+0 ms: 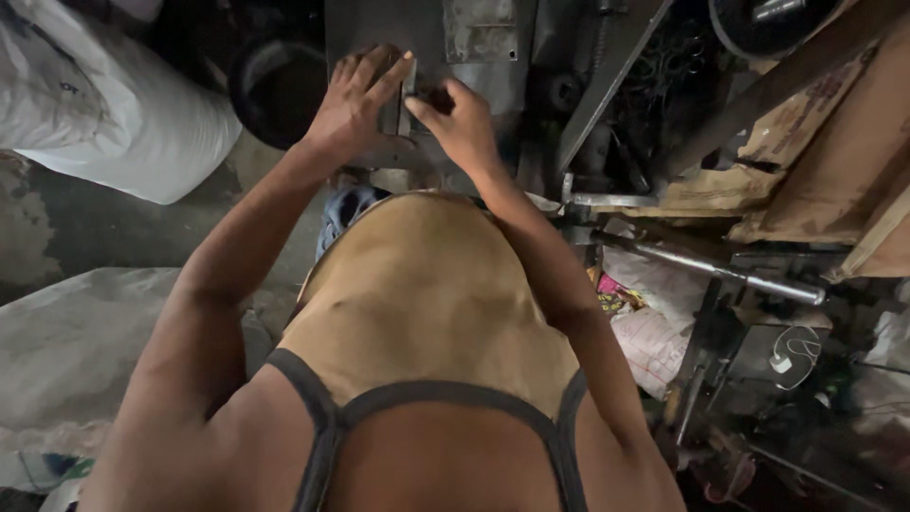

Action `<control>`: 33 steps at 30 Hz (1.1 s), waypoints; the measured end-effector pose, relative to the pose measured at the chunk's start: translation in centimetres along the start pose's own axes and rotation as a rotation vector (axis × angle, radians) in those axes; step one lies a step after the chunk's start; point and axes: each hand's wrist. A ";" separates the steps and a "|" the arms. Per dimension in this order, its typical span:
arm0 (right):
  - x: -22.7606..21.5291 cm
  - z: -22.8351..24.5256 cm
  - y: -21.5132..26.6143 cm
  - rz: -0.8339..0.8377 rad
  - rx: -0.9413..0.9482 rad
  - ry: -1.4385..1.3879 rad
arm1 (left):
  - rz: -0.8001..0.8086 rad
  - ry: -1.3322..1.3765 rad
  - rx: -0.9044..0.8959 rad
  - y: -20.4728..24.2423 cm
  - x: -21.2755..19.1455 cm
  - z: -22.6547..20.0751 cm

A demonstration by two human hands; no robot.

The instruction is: The person operates a manual machine by repeatedly turning a crank handle with both hands. The person also uses a small metal cup to scoop material from a container and pour it into the machine's hopper. The person occasionally wipes the machine's surface with their hand.

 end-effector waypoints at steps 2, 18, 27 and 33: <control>0.8 -0.5 -0.9 -0.025 0.056 -0.065 | 0.004 0.024 -0.017 0.2 0.0 0.0; -3.3 -12.5 -4.0 -0.485 -0.028 -0.231 | -0.163 0.307 -0.210 5.9 1.3 -0.3; -7.3 -17.0 -15.8 -0.546 -0.254 0.190 | -0.114 0.302 -0.240 6.0 -0.1 -0.5; -5.5 -12.2 -10.1 -0.254 -0.038 0.309 | 0.006 0.475 -0.325 5.0 0.0 -1.1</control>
Point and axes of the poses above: each hand's wrist, its own y-axis away from the middle knuckle, its own x-axis out of the palm, z = x × y, and after that the axes turned 13 degrees about z, right-handed
